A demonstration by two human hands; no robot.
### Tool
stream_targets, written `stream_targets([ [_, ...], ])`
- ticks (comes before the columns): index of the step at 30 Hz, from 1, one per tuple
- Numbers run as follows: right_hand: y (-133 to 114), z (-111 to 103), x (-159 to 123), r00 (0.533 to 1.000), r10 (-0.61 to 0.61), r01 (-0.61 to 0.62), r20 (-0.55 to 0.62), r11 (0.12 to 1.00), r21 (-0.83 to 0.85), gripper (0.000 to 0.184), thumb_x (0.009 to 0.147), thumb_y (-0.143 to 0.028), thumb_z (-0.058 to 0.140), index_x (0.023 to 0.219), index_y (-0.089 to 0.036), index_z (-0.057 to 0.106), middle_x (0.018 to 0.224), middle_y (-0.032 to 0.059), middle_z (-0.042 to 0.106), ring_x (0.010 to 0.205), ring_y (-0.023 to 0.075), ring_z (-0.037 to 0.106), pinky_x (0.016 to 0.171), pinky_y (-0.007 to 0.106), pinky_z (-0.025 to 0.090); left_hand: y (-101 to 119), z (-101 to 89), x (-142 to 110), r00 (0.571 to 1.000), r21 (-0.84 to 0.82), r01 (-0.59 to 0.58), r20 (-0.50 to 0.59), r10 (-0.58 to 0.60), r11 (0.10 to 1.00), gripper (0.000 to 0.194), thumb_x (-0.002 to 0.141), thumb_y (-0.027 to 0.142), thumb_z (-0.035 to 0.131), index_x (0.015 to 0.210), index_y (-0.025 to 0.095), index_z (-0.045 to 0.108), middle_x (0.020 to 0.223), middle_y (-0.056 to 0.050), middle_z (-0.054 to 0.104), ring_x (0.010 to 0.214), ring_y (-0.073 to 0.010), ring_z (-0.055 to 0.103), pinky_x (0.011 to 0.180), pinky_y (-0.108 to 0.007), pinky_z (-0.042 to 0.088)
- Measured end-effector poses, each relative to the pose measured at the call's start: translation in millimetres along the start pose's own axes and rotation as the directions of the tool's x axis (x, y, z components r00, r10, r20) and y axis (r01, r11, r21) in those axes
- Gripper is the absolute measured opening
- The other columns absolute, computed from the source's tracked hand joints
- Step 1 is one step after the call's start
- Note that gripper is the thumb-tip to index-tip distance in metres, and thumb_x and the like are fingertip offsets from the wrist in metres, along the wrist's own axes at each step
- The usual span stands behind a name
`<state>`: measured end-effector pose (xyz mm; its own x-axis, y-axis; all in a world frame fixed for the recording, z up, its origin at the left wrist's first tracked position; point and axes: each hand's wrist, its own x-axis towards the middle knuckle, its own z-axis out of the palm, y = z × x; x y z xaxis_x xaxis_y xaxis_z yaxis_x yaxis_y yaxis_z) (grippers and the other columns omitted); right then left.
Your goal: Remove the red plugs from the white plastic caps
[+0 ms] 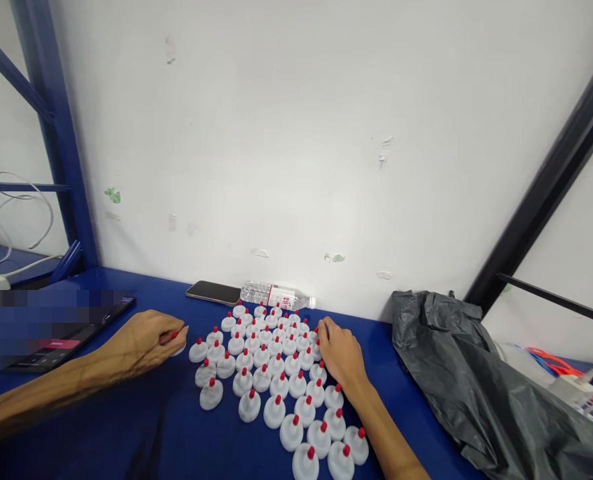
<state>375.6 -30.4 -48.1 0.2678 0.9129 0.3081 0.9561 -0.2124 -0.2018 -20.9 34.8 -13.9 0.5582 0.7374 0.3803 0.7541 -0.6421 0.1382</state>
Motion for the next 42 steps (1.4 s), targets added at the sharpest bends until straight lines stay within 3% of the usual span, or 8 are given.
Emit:
stream_targets([
  [7, 0, 2, 3, 1.000, 0.015, -0.015, 0.002, 1.000, 0.012, 0.029, 0.105, -0.036, 0.035, 0.090, -0.027, 0.059, 0.074, -0.0024, 0.070, 0.067, 0.0169, 0.067, 0.059, 0.027, 0.030, 0, 7.7, -1, 0.994, 0.024, 0.016, 0.107, -0.019, 1.000, 0.039, 0.090, 0.033, 0.048, 0.057, 0.021, 0.029, 0.052, 0.003, 0.034, 0.053, -0.0148, 0.019, 0.057, -0.033, 0.014],
  [12, 0, 2, 3, 1.000, 0.011, -0.011, -0.002, 1.000, 0.014, 0.029, 0.105, -0.035, 0.036, 0.092, -0.027, 0.060, 0.076, -0.0017, 0.071, 0.068, 0.0172, 0.068, 0.059, 0.028, 0.031, 1, 12.6, -2, 0.987, 0.016, -0.017, 0.162, 0.014, 1.000, 0.042, 0.097, 0.043, 0.044, 0.061, 0.022, 0.038, 0.057, 0.000, 0.048, 0.052, -0.0165, 0.035, 0.057, -0.031, 0.017],
  [20, 0, 1, 2, 1.000, 0.014, -0.014, -0.002, 1.000, 0.009, 0.028, 0.105, -0.035, 0.036, 0.092, -0.027, 0.059, 0.076, -0.0025, 0.071, 0.068, 0.0167, 0.068, 0.059, 0.027, 0.031, -5, 20.3, -4, 0.991, 0.025, -0.058, 0.122, 0.054, 0.998, 0.037, 0.098, 0.041, 0.046, 0.066, 0.022, 0.050, 0.063, -0.002, 0.061, 0.059, -0.0197, 0.052, 0.059, -0.032, 0.022],
  [30, 0, 3, 3, 1.000, 0.021, -0.021, -0.002, 1.000, 0.011, 0.029, 0.104, -0.035, 0.036, 0.091, -0.027, 0.060, 0.075, -0.0023, 0.071, 0.068, 0.0169, 0.068, 0.058, 0.027, 0.031, 3, 11.3, -3, 0.987, 0.005, 0.017, 0.161, -0.018, 1.000, 0.040, 0.095, 0.045, 0.046, 0.063, 0.022, 0.038, 0.059, -0.001, 0.052, 0.054, -0.0173, 0.040, 0.058, -0.032, 0.019],
  [37, 0, 3, 2, 1.000, 0.012, -0.012, -0.008, 1.000, 0.013, 0.029, 0.105, -0.036, 0.036, 0.090, -0.027, 0.060, 0.075, -0.0021, 0.071, 0.068, 0.0170, 0.067, 0.058, 0.027, 0.031, 4, 4.9, 0, 0.987, 0.006, 0.059, 0.151, -0.059, 0.998, 0.031, 0.087, 0.031, 0.046, 0.061, 0.023, 0.031, 0.055, 0.002, 0.042, 0.053, -0.0161, 0.034, 0.057, -0.031, 0.018],
  [42, 1, 2, 3, 1.000, 0.010, -0.010, -0.004, 1.000, 0.015, 0.029, 0.104, -0.035, 0.036, 0.091, -0.027, 0.060, 0.075, -0.0021, 0.071, 0.068, 0.0171, 0.067, 0.058, 0.027, 0.032, 2, 8.9, 0, 0.987, 0.017, 0.052, 0.154, -0.054, 0.998, 0.030, 0.087, 0.030, 0.043, 0.061, 0.022, 0.032, 0.056, 0.001, 0.042, 0.055, -0.0170, 0.034, 0.059, -0.032, 0.017],
])
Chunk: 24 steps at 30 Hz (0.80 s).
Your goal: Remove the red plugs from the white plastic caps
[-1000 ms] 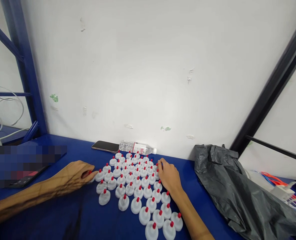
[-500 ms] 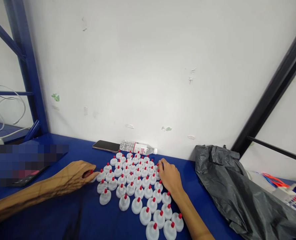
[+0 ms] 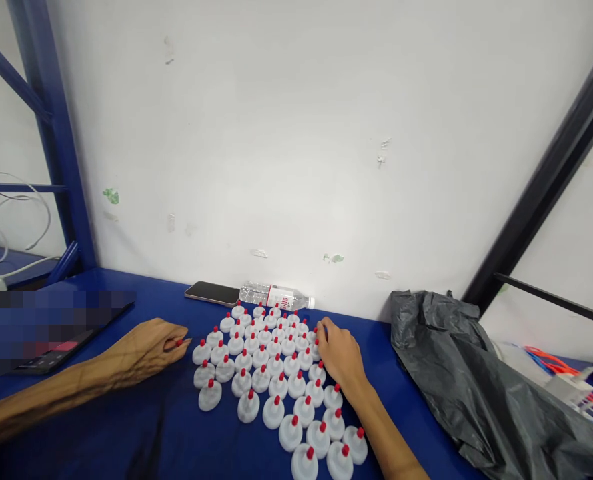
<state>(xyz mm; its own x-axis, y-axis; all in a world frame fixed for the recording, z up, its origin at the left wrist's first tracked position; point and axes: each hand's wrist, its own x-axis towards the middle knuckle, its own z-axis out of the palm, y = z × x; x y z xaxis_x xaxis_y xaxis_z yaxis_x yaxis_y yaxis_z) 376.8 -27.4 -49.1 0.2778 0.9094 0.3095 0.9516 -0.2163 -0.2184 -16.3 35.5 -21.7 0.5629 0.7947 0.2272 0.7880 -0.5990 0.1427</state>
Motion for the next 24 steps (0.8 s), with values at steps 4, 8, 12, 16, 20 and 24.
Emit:
stream_targets([
  [4, -0.2, -0.2, -0.3, 1.000, 0.000, 0.000, 0.002, 1.000, -0.004, 0.029, 0.104, -0.036, 0.036, 0.089, -0.027, 0.059, 0.073, -0.0022, 0.070, 0.068, 0.0178, 0.068, 0.058, 0.027, 0.031, -0.9, 1.3, -0.4, 1.000, -0.003, -0.005, 0.020, 0.005, 1.000, 0.030, 0.087, 0.030, 0.044, 0.060, 0.022, 0.031, 0.055, 0.002, 0.038, 0.054, -0.0165, 0.030, 0.059, -0.032, 0.017],
  [8, -0.7, -0.4, -0.8, 1.000, 0.003, -0.003, -0.003, 1.000, -0.002, 0.028, 0.104, -0.036, 0.035, 0.091, -0.028, 0.059, 0.075, -0.0021, 0.072, 0.068, 0.0175, 0.068, 0.059, 0.027, 0.031, -1.1, 2.7, 0.0, 1.000, -0.007, -0.013, 0.026, 0.013, 1.000, 0.032, 0.088, 0.032, 0.043, 0.060, 0.022, 0.032, 0.055, 0.002, 0.038, 0.054, -0.0163, 0.029, 0.059, -0.033, 0.016],
  [12, -0.8, -0.9, -0.4, 1.000, -0.002, 0.002, 0.003, 1.000, 0.000, 0.028, 0.104, -0.035, 0.036, 0.091, -0.028, 0.059, 0.074, -0.0023, 0.071, 0.067, 0.0174, 0.068, 0.058, 0.027, 0.031, -1.4, 5.2, 1.2, 0.999, -0.016, -0.018, 0.051, 0.019, 1.000, 0.035, 0.090, 0.034, 0.042, 0.059, 0.022, 0.031, 0.055, 0.003, 0.035, 0.054, -0.0154, 0.022, 0.059, -0.032, 0.015],
  [16, -1.0, -1.3, -0.4, 1.000, -0.006, 0.006, -0.006, 1.000, 0.005, 0.028, 0.104, -0.035, 0.036, 0.090, -0.027, 0.059, 0.075, -0.0021, 0.072, 0.068, 0.0173, 0.068, 0.059, 0.028, 0.031, -2.4, 6.2, 1.9, 0.997, -0.025, -0.018, 0.069, 0.020, 1.000, 0.035, 0.091, 0.034, 0.041, 0.059, 0.022, 0.033, 0.056, 0.003, 0.035, 0.055, -0.0155, 0.021, 0.059, -0.033, 0.015],
  [20, -1.1, -1.1, -1.3, 1.000, -0.011, 0.011, -0.013, 1.000, 0.012, 0.029, 0.104, -0.035, 0.035, 0.089, -0.027, 0.058, 0.073, -0.0020, 0.071, 0.067, 0.0174, 0.068, 0.058, 0.028, 0.030, -0.6, 3.2, 1.1, 0.997, -0.034, -0.001, 0.074, 0.004, 0.999, 0.034, 0.090, 0.033, 0.042, 0.059, 0.022, 0.032, 0.055, 0.003, 0.034, 0.056, -0.0153, 0.023, 0.060, -0.033, 0.016],
  [24, -0.4, 0.0, -1.2, 1.000, -0.014, 0.015, -0.017, 1.000, 0.018, 0.029, 0.104, -0.035, 0.035, 0.088, -0.027, 0.058, 0.072, -0.0015, 0.070, 0.067, 0.0180, 0.067, 0.058, 0.028, 0.029, 1.9, 1.4, 0.5, 0.997, -0.042, 0.010, 0.073, -0.007, 0.999, 0.035, 0.089, 0.032, 0.044, 0.059, 0.021, 0.028, 0.055, 0.005, 0.032, 0.056, -0.0145, 0.020, 0.060, -0.033, 0.015],
])
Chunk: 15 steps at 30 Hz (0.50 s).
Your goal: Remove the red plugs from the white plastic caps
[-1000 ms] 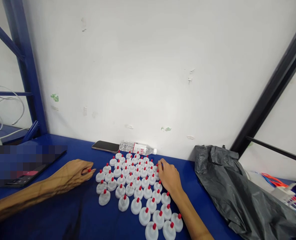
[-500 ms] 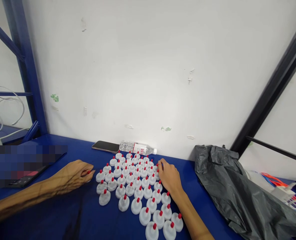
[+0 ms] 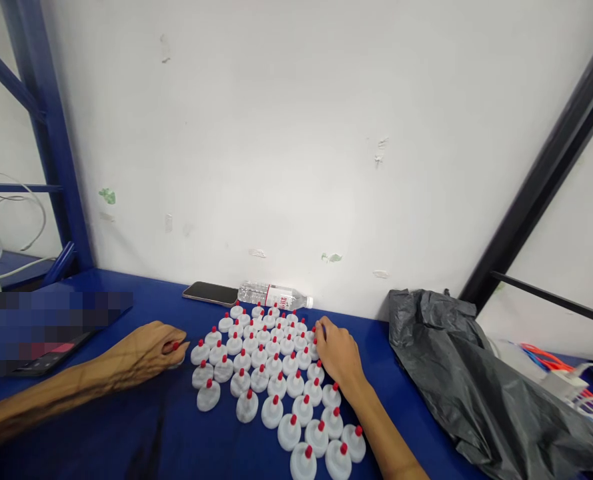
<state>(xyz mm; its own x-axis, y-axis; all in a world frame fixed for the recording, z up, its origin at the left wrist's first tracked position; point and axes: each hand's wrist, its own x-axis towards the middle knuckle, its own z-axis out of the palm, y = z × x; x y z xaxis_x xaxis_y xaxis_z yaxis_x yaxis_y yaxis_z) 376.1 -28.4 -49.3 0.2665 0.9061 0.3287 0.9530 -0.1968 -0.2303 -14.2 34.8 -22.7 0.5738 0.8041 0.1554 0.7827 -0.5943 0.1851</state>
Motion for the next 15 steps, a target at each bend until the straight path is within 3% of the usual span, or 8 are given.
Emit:
stream_targets([
  [15, 1.7, 2.6, -1.6, 0.999, 0.001, 0.008, -0.054, 0.987, 0.158, 0.026, 0.099, -0.034, 0.042, 0.080, -0.027, 0.059, 0.064, -0.0026, 0.064, 0.057, 0.0172, 0.059, 0.058, 0.029, 0.026, -0.9, 0.3, 1.3, 1.000, 0.016, 0.016, 0.005, -0.016, 1.000, 0.029, 0.085, 0.029, 0.043, 0.059, 0.021, 0.031, 0.056, 0.004, 0.035, 0.057, -0.0146, 0.023, 0.062, -0.034, 0.017],
])
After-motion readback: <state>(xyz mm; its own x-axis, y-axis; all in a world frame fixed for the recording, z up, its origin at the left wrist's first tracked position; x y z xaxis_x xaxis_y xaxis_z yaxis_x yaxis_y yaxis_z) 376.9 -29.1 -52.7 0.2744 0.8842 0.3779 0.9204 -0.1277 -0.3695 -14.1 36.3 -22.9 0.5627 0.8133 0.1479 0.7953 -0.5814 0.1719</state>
